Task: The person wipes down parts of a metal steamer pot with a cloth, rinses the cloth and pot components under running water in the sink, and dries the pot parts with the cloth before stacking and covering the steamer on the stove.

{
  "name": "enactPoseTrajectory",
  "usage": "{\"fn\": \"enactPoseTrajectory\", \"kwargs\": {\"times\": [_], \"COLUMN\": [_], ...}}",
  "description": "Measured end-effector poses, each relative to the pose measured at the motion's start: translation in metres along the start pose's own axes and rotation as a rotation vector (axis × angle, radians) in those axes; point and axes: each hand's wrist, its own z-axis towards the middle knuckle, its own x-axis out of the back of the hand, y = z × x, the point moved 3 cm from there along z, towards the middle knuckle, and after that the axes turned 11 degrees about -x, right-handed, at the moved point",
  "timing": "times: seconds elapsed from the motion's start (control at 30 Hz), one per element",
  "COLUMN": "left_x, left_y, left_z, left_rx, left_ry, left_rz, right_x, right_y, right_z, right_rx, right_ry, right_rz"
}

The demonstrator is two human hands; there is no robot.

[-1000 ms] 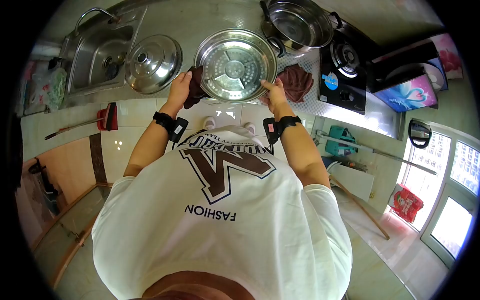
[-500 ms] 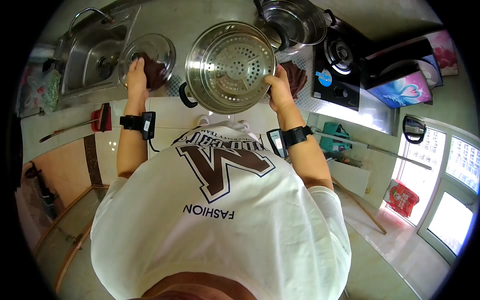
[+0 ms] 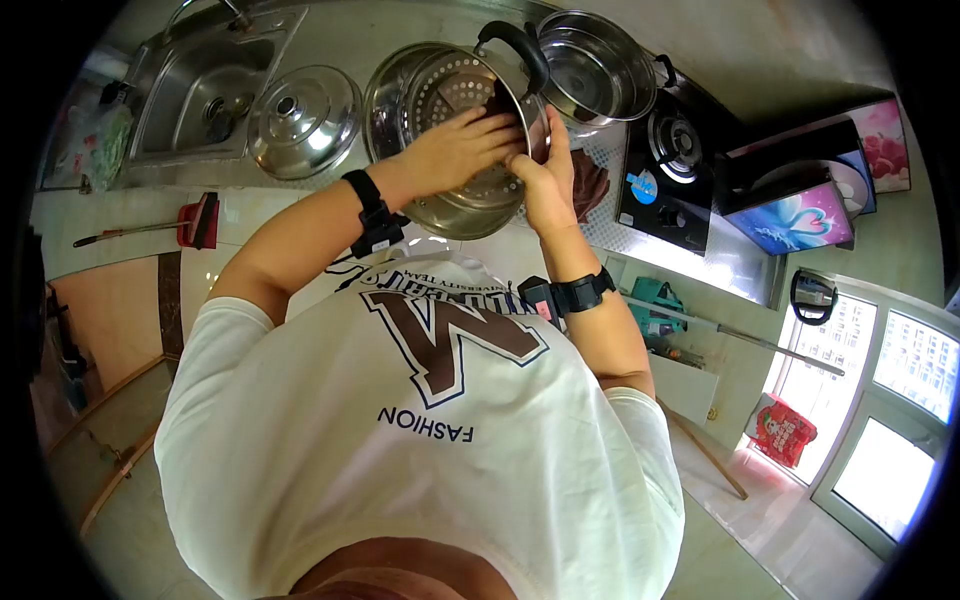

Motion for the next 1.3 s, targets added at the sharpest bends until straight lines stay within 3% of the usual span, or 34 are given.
{"fn": "enactPoseTrajectory", "kwargs": {"times": [0.1,0.17,0.3,0.37,0.4,0.47,0.5,0.57,0.6,0.67,0.7,0.73,0.83,0.9,0.97,1.0,1.03,1.1,1.17,1.23,1.3], "left_x": [0.007,0.007,-0.008,-0.026,-0.019,-0.017,-0.018,-0.019,-0.007,0.02,0.024,0.003,0.029,0.054,-0.004,0.003,-0.022,-0.016,-0.002,-0.002,0.0], "left_y": [-0.024,-0.05,-0.019,0.005,0.01,0.022,0.033,0.046,0.043,0.028,0.024,0.004,-0.043,-0.04,-0.062,-0.05,-0.055,-0.043,-0.004,0.036,0.063], "left_z": [-0.006,-0.026,-0.035,-0.033,-0.026,-0.014,-0.004,0.023,0.033,0.048,0.045,0.033,0.007,0.003,-0.008,0.005,0.01,0.027,0.048,0.05,0.03], "left_rx": [0.059,0.31,0.302,0.371,0.372,0.427,0.428,0.453,0.459,0.693,0.988,1.072,1.195,1.383,1.392,1.549,1.492,1.173,0.927,0.715,0.441], "left_ry": [-0.022,-0.042,-0.17,-0.487,-0.487,-0.614,-0.613,-0.412,-0.407,-0.157,0.158,0.425,0.896,1.196,1.17,1.036,0.989,0.956,0.745,0.528,0.261], "left_rz": [0.145,0.384,0.491,0.434,0.438,-0.228,-0.235,-0.587,-0.584,-0.976,-1.542,-1.756,-1.552,-1.386,-0.967,-0.802,-0.573,-0.628,-0.516,-0.748,-0.719], "right_x": [0.007,0.018,0.025,0.019,0.017,0.012,0.01,0.002,-0.002,-0.002,0.002,0.005,0.013,0.017,0.009,0.002,-0.004,-0.008,-0.001,0.005,0.009], "right_y": [-0.005,0.001,0.002,-0.009,-0.009,-0.008,-0.006,-0.004,-0.002,0.002,0.001,-0.001,0.0,0.008,0.015,0.015,0.016,0.009,0.007,-0.008,-0.024], "right_z": [-0.002,-0.001,-0.004,-0.006,-0.006,-0.008,-0.011,-0.01,-0.01,-0.007,-0.007,-0.008,-0.007,-0.007,-0.006,-0.008,-0.011,-0.016,-0.009,-0.011,-0.016], "right_rx": [0.03,0.07,0.046,0.158,0.16,0.163,0.158,0.099,0.101,0.191,0.222,0.223,0.074,-0.013,-0.016,-0.009,0.001,0.002,0.072,0.032,0.049], "right_ry": [0.002,0.008,0.101,0.148,0.145,0.137,0.138,0.111,0.093,0.082,0.084,0.09,0.068,0.061,0.041,0.007,-0.026,-0.037,-0.085,-0.039,-0.036], "right_rz": [0.124,0.246,0.365,0.312,0.313,0.301,0.297,0.234,0.222,0.125,0.006,0.006,0.121,0.269,0.311,0.284,0.257,0.264,0.233,0.23,0.284]}}
